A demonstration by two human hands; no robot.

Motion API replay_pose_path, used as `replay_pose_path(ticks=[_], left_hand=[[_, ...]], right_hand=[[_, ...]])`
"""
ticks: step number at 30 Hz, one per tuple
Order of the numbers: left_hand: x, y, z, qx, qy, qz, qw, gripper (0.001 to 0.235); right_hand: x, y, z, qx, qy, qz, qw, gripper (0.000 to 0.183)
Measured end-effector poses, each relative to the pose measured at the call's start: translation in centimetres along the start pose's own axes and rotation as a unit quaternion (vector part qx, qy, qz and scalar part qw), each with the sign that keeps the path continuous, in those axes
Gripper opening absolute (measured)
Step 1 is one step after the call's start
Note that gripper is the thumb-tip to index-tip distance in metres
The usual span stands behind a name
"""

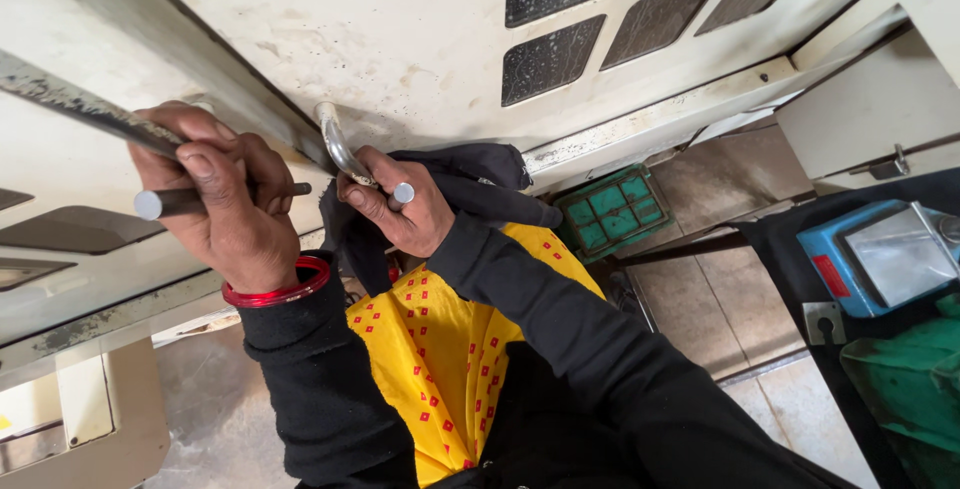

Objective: The person retrieves two cylindrical metal parts from a machine compartment, compares them by hand, and places one into a measuring device on a nearby cart. The person then retrieves another part and continues handling the components.

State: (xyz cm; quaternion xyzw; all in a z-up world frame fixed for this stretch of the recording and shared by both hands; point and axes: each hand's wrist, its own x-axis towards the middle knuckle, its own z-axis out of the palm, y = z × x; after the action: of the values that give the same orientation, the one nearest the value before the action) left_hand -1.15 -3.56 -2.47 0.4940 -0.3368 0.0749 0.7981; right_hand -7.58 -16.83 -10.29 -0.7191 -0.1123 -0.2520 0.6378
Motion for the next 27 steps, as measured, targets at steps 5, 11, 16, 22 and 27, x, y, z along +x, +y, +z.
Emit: replay_pose_path(ticks=[5, 11, 16, 22, 27], left_hand=[[0.0, -0.3, 0.0, -0.010, 0.011, 0.001, 1.000, 0.032], [0.5, -1.0, -0.3, -0.001, -0.010, 0.039, 0.999, 0.030], [0.6, -1.8, -1.1, -0.010, -0.022, 0.049, 0.999, 0.031], [0.6, -1.8, -1.1, -0.012, -0.024, 0.043, 0.999, 0.030], [0.3, -0.9, -1.1, 0.001, -0.029, 0.028, 0.999, 0.032]], right_hand=[[-0.1, 0.4, -0.2, 0.002, -0.008, 0.000, 1.000, 0.033], [0.1, 0.3, -0.2, -0.004, 0.001, -0.024, 1.000, 0.033], [0.2, 0.6, 0.0, -0.003, 0.000, 0.002, 1.000, 0.036], [0.0, 0.9, 0.4, 0.024, 0.008, 0.011, 1.000, 0.043], [-0.1, 0.9, 1.0, 0.034, 0.014, 0.020, 0.999, 0.044]])
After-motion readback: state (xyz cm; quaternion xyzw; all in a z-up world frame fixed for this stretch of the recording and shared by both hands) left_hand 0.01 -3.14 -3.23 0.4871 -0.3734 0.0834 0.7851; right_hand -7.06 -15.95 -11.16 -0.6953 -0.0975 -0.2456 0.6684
